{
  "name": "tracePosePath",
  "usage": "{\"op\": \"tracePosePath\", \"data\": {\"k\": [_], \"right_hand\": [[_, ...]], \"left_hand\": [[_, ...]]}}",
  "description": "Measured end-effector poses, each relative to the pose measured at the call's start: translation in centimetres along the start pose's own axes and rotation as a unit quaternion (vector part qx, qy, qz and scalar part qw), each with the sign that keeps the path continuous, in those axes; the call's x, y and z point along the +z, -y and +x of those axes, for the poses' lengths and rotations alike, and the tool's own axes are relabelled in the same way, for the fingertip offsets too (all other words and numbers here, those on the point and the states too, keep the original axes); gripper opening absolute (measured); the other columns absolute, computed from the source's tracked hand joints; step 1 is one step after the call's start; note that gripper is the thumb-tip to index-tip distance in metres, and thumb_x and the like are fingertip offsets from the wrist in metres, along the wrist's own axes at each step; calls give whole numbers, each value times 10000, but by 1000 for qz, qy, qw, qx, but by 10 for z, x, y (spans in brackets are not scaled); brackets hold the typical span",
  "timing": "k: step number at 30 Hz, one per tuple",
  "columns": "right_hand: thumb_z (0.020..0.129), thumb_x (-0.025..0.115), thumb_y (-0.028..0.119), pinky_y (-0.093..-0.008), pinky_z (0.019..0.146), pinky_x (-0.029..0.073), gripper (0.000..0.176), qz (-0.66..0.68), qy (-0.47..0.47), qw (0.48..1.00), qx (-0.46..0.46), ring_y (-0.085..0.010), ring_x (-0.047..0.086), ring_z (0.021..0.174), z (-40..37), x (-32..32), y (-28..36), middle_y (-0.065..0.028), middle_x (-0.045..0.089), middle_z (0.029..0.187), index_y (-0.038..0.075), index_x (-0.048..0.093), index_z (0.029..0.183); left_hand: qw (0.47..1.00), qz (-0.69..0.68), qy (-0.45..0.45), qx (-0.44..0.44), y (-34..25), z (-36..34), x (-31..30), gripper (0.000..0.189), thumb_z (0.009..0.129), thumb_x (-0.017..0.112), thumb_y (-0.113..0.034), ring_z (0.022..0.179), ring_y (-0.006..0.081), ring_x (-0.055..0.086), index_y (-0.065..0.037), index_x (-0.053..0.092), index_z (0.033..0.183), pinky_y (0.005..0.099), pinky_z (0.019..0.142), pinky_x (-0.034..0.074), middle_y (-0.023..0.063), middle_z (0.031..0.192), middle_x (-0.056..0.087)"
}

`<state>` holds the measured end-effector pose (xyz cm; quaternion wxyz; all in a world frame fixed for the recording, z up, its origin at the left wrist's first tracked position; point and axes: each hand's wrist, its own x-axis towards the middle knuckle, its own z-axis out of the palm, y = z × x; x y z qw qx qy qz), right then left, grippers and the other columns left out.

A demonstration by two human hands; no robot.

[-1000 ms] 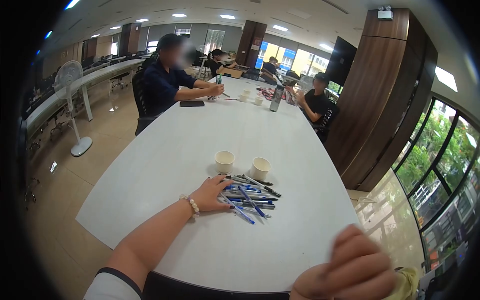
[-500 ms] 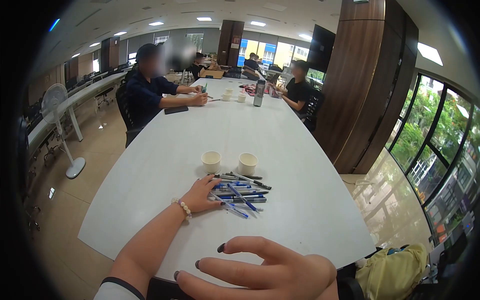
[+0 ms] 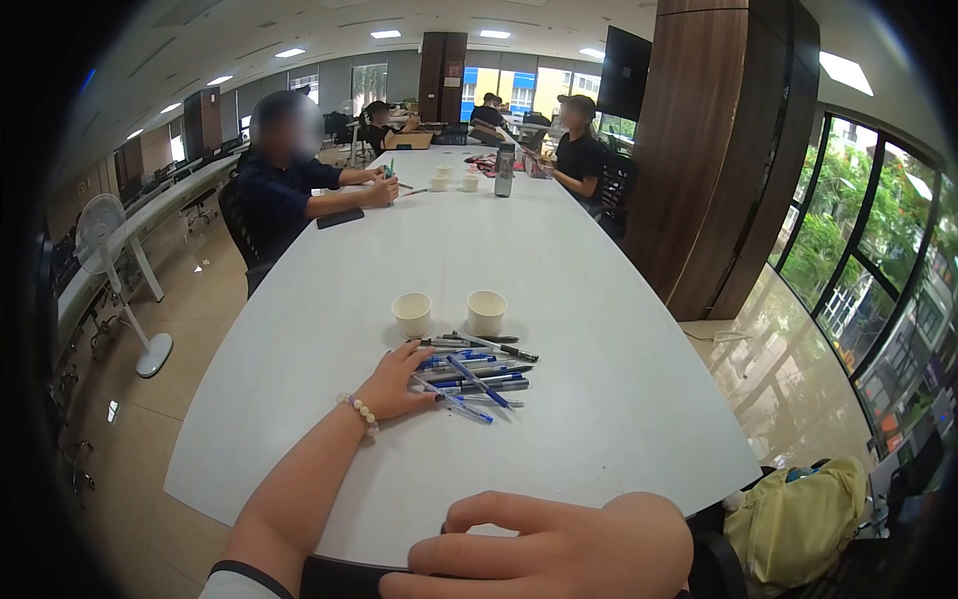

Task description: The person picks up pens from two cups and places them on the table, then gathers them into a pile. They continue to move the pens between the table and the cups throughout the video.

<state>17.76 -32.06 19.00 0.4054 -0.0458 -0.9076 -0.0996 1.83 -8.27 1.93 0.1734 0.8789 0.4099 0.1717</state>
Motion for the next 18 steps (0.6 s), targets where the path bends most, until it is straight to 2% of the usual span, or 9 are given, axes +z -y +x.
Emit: {"op": "tracePosePath", "data": {"k": [3,4,6,7,9,10,12,16,18], "right_hand": [[799,576,158,-318,690,453,92,5,105,994,20,-181,557,789,4,-22,2,-48,578,897,117,571,881],[799,576,158,-318,690,453,92,7,104,994,21,-181,557,789,8,-33,4,-48,578,897,117,571,881],[784,570,153,-330,707,444,85,197,257,943,76,-190,562,822,12,-53,7,-43,585,896,81,573,831],[784,570,153,-330,707,444,85,198,255,943,75,-190,562,822,10,-54,5,-43,585,896,81,573,831],[738,583,157,-333,667,428,81,405,281,870,-2,-200,553,764,4,-54,2,-37,570,807,80,562,724],[738,583,157,-333,667,428,81,407,277,871,0,-200,553,764,4,-52,1,-37,570,807,80,562,724],[693,593,169,-322,623,402,130,524,281,800,-80,-206,521,679,6,-47,-1,-35,521,678,100,522,608],[669,588,156,-328,601,390,166,528,250,807,-91,-209,489,628,11,-38,1,-33,457,589,113,486,545],[672,584,138,-342,608,399,128,524,235,803,-161,-220,501,634,11,-36,2,-43,482,589,108,514,568]], "left_hand": [[1000,3,1,3,-1,1,0,788,736,655,-477,1317,346,248,-127,336,1365,443,1101,160,197,1423,250],[1000,3,1,4,-1,0,-1,787,736,655,-476,1317,347,248,-128,337,1365,444,1101,160,197,1423,250],[1000,5,3,3,-1,0,-1,786,736,655,-475,1317,347,248,-129,337,1365,445,1101,159,196,1424,250],[1000,4,3,2,-1,0,-1,787,734,658,-472,1318,348,247,-130,337,1366,445,1101,160,197,1424,250],[1000,5,6,-1,0,0,-2,788,732,661,-469,1318,348,246,-132,337,1366,446,1100,162,197,1423,250],[1000,2,1,3,0,0,-2,787,730,667,-462,1319,345,244,-130,339,1365,446,1099,164,197,1422,254],[1000,0,5,7,-1,0,-1,786,729,672,-455,1321,342,243,-129,342,1363,447,1099,166,196,1421,258],[1000,-2,0,12,-2,-1,-1,772,730,682,-435,1327,331,238,-113,357,1352,446,1095,169,204,1415,271],[1000,-5,-3,13,-2,-1,-2,763,730,681,-434,1329,332,233,-107,371,1346,446,1095,168,206,1415,273]]}}
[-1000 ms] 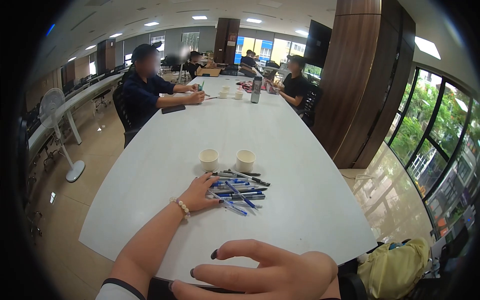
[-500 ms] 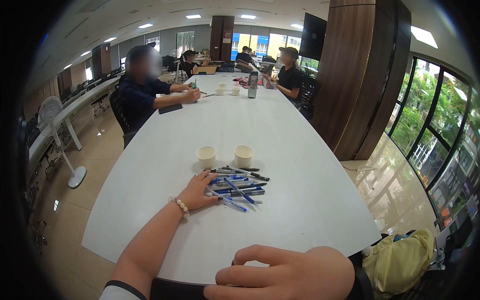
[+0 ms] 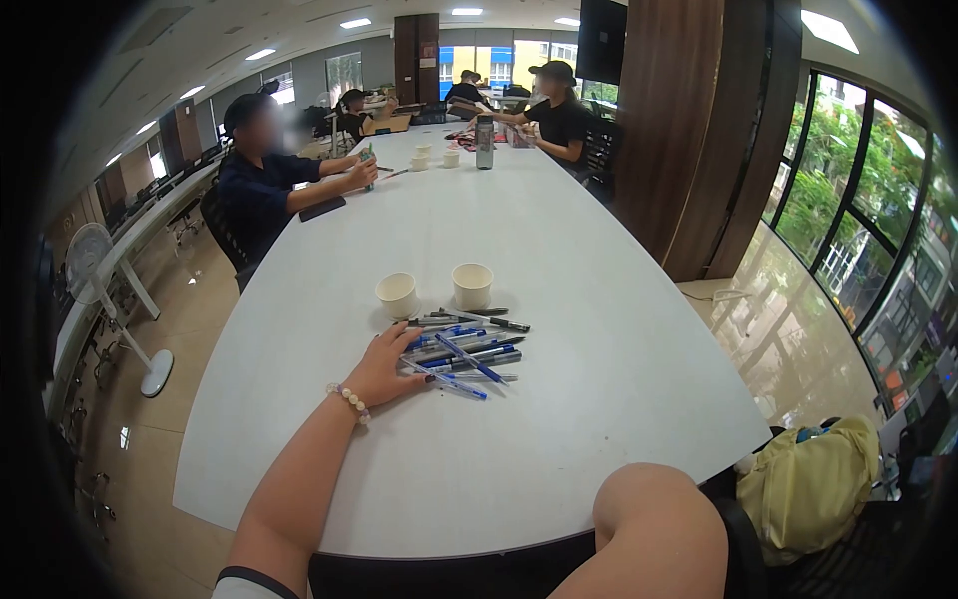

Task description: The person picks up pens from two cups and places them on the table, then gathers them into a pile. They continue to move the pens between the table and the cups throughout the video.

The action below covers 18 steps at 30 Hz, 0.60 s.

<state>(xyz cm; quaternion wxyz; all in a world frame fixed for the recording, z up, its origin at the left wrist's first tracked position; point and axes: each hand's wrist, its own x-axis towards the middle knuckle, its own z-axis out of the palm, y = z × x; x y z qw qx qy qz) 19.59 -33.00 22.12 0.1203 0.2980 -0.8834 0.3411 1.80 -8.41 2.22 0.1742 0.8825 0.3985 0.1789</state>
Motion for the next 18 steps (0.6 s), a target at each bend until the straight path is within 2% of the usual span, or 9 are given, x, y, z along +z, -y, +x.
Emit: {"op": "tracePosePath", "data": {"k": [1,3,6,9,13,16,18], "right_hand": [[672,584,138,-342,608,399,128,-2,-3,1000,4,-220,501,634,-2,10,0,-43,482,589,108,514,568],[673,576,105,-356,616,411,100,-44,-126,990,-50,-223,513,640,0,30,-5,-48,502,603,101,533,583],[679,567,73,-360,629,427,83,-34,-73,996,-33,-227,524,643,4,6,5,-54,524,618,86,547,599],[690,554,52,-363,636,436,91,-47,-60,997,-21,-228,528,645,3,10,9,-55,531,624,74,544,602],[693,549,40,-369,640,440,90,-49,-68,996,6,-232,534,655,-7,28,9,-62,542,634,68,545,607],[691,553,44,-375,646,439,82,-69,-72,994,-34,-234,540,655,-4,26,7,-64,547,639,68,547,613],[691,551,42,-380,658,440,77,-39,-130,990,-41,-236,542,650,-7,45,4,-73,550,643,66,549,618]], "left_hand": [[1000,-1,3,4,0,1,0,763,730,681,-434,1329,332,233,-107,371,1346,446,1095,168,206,1415,273],[1000,-3,-2,6,1,0,1,747,729,683,-429,1330,334,229,-106,390,1335,443,1095,169,206,1415,272],[1000,3,-2,1,0,0,0,733,727,686,-425,1330,334,228,-104,408,1325,430,1096,175,210,1414,273],[1000,0,1,-6,-3,-1,-3,731,725,690,-420,1331,334,225,-101,413,1322,418,1096,179,209,1413,274],[1000,-10,0,-4,-2,-1,-1,732,722,694,-418,1332,334,224,-97,417,1319,415,1097,180,209,1413,277],[1000,-5,2,-7,-2,-1,-2,729,722,695,-417,1332,332,226,-99,419,1318,416,1097,178,206,1415,273],[1000,0,1,-4,-1,-1,-1,730,723,694,-417,1332,327,227,-104,417,1321,421,1098,174,205,1417,269]]}}
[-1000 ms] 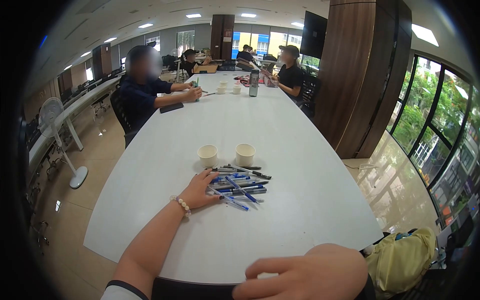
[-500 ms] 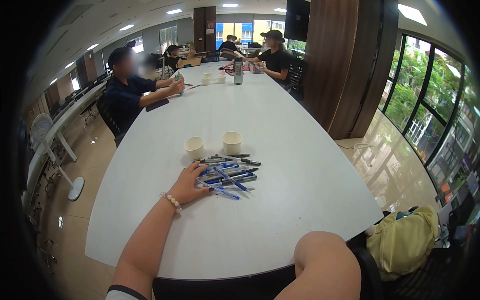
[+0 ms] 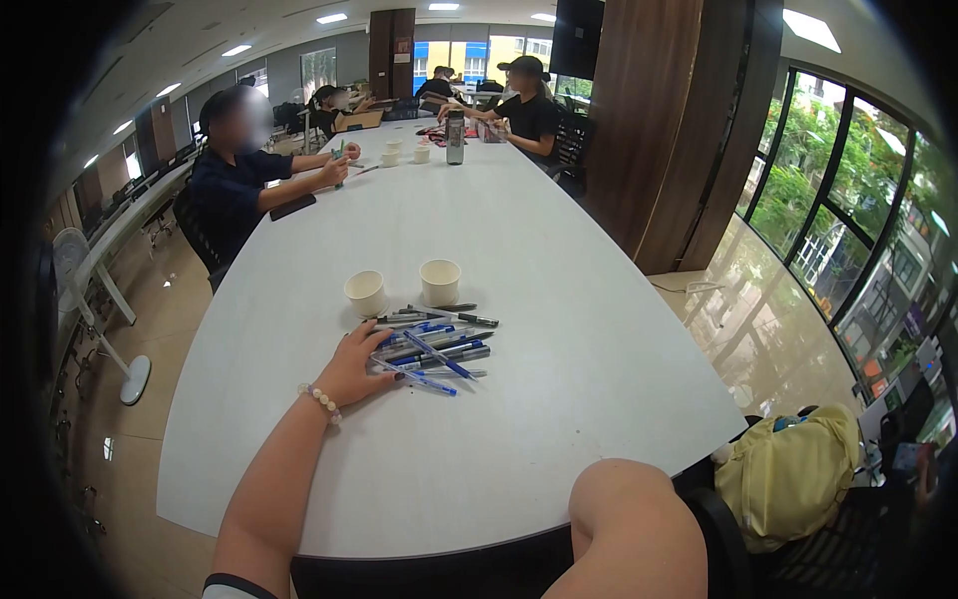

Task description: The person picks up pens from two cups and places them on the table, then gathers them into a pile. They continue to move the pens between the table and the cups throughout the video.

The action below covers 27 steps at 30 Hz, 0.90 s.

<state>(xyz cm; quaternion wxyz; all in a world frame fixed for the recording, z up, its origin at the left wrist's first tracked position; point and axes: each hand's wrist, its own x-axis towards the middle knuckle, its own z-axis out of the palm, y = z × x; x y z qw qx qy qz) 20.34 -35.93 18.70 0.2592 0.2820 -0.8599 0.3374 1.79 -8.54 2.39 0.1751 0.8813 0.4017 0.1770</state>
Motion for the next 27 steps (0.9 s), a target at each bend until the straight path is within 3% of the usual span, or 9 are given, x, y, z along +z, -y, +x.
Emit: {"op": "tracePosePath", "data": {"k": [4,7,9,13,15,16,18,25,27], "right_hand": [[695,547,41,-380,641,428,92,13,-22,999,25,-234,528,625,7,-7,4,-72,530,619,66,540,607],[701,544,47,-381,612,410,108,50,41,996,54,-232,509,600,9,-19,5,-65,506,594,67,530,596],[692,550,54,-364,586,397,115,-6,30,998,63,-226,495,577,3,-10,4,-53,488,576,71,521,583],[681,555,49,-345,578,399,111,-12,30,999,24,-220,495,570,-5,-5,7,-51,488,574,74,519,579],[679,556,51,-338,571,397,116,7,39,981,189,-219,497,571,-30,30,18,-52,487,577,78,514,574],[679,556,51,-338,571,397,116,6,39,981,188,-219,497,571,-32,26,18,-52,487,577,78,514,574],[696,549,56,-349,584,407,106,-3,70,997,36,-225,508,590,3,-19,3,-57,505,601,70,529,593],[699,550,53,-354,611,424,82,-25,41,999,25,-229,521,623,11,-21,3,-65,524,623,61,553,617],[693,551,53,-356,629,428,78,-38,-29,999,9,-227,520,627,4,-3,1,-66,516,615,63,554,616]], "left_hand": [[1000,-6,-2,4,1,0,1,731,725,692,-417,1333,323,227,-109,412,1325,430,1097,172,205,1417,267],[1000,-4,-5,2,0,-1,0,732,726,691,-416,1333,323,228,-110,408,1328,438,1096,174,206,1416,270],[1000,8,4,-1,0,0,-1,731,727,691,-417,1332,325,229,-112,408,1327,443,1095,176,205,1416,269],[1000,9,-1,4,1,0,0,731,728,690,-417,1331,329,228,-110,407,1327,445,1095,176,207,1415,270],[1000,5,1,0,0,0,0,732,728,691,-417,1331,332,227,-106,407,1327,446,1095,176,209,1413,273],[1000,5,1,0,0,0,0,732,728,691,-417,1331,332,227,-106,407,1327,446,1095,176,209,1413,273],[1000,-2,-2,3,0,0,0,734,726,695,-413,1329,334,229,-103,407,1327,446,1093,179,211,1411,274],[1000,6,-2,11,3,1,3,741,723,700,-414,1321,339,242,-104,404,1327,446,1090,182,208,1409,280],[1000,1,-15,12,3,0,3,741,722,699,-417,1314,345,256,-102,406,1325,446,1089,184,208,1405,287]]}}
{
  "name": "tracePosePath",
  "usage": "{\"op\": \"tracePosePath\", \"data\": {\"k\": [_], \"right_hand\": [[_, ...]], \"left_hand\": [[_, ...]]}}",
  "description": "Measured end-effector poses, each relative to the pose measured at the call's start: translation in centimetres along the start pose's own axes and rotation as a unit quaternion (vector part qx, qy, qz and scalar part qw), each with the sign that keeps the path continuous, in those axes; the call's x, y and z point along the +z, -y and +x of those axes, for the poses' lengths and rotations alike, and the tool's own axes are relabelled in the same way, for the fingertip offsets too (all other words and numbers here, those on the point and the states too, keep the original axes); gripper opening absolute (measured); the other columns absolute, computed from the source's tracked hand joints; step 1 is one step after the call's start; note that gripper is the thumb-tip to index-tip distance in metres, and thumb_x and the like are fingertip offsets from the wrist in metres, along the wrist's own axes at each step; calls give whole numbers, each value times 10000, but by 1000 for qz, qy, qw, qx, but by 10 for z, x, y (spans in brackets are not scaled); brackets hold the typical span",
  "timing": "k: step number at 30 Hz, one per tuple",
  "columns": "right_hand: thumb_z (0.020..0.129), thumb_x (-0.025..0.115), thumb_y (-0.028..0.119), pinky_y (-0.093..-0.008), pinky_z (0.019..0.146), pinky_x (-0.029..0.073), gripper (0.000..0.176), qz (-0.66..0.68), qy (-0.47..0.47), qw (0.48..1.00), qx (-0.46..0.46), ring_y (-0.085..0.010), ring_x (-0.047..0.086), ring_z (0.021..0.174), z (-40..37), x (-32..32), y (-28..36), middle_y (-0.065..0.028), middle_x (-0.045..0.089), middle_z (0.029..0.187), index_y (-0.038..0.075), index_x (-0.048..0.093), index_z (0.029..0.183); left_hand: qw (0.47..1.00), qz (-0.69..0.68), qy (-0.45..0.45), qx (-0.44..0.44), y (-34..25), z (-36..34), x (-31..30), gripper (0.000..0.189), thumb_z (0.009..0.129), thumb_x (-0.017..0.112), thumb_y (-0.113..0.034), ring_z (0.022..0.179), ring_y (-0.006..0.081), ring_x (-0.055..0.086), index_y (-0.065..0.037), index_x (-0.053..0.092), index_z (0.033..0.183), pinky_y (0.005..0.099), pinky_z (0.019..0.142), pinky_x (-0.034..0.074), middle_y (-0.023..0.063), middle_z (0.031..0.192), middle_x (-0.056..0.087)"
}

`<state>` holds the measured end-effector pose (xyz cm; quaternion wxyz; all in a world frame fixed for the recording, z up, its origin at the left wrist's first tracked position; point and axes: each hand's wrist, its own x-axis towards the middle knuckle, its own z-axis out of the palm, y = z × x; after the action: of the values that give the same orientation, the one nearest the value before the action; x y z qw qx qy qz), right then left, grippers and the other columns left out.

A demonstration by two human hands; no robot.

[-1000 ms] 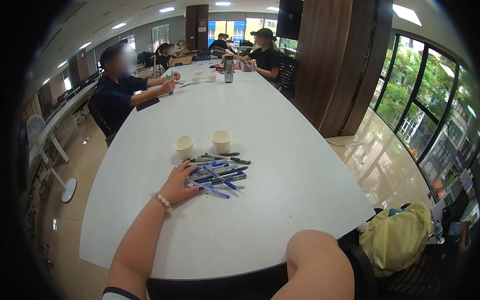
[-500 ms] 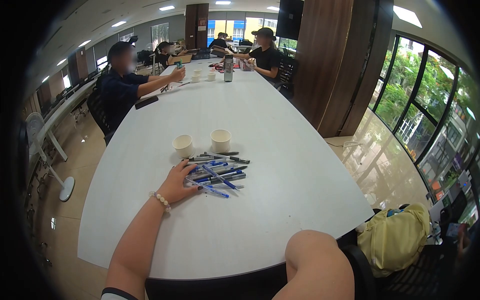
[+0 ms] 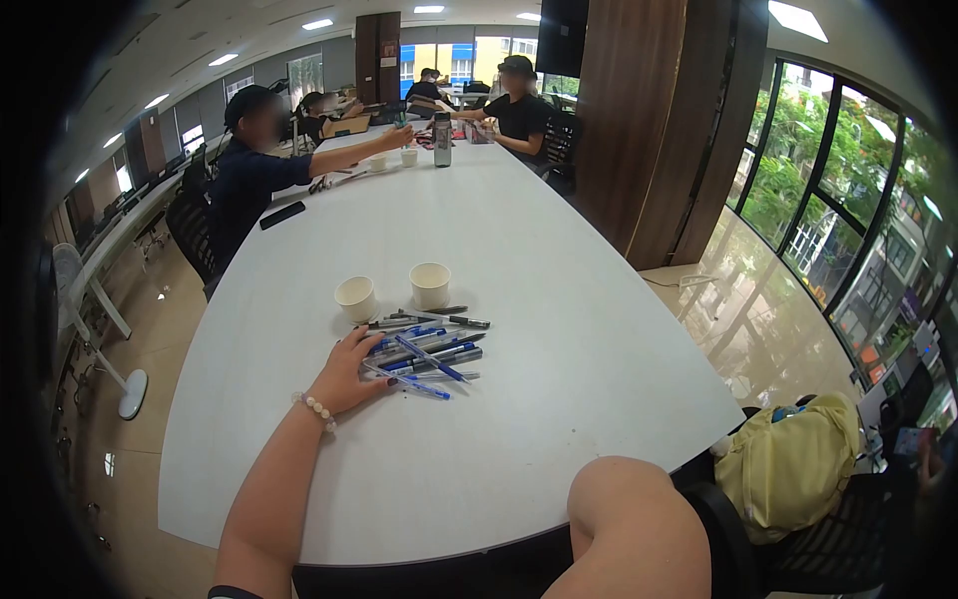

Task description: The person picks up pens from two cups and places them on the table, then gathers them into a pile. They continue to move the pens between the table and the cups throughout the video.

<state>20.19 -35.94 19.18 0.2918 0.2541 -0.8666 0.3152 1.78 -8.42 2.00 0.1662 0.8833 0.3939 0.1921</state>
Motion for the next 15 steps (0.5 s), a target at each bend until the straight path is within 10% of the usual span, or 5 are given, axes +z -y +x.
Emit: {"op": "tracePosePath", "data": {"k": [10,13,15], "right_hand": [[750,563,150,-333,645,419,98,30,137,987,84,-165,521,672,0,-65,6,-27,519,698,73,538,695],[815,658,276,-318,747,432,367,-62,133,958,247,-195,592,829,-7,-78,3,-68,632,965,91,597,1126],[819,642,259,-303,769,426,379,-413,-28,792,450,-169,580,842,-1,-54,-11,-36,612,939,109,569,1160]], "left_hand": [[1000,14,3,9,2,0,2,761,713,690,-463,1309,345,265,-95,415,1320,455,1083,189,210,1400,293],[1000,18,0,13,2,2,3,746,720,683,-463,1308,344,264,-96,424,1316,457,1082,191,214,1401,289],[1000,12,1,15,9,3,8,725,726,680,-458,1305,348,265,-103,437,1309,458,1078,197,218,1401,284]]}}
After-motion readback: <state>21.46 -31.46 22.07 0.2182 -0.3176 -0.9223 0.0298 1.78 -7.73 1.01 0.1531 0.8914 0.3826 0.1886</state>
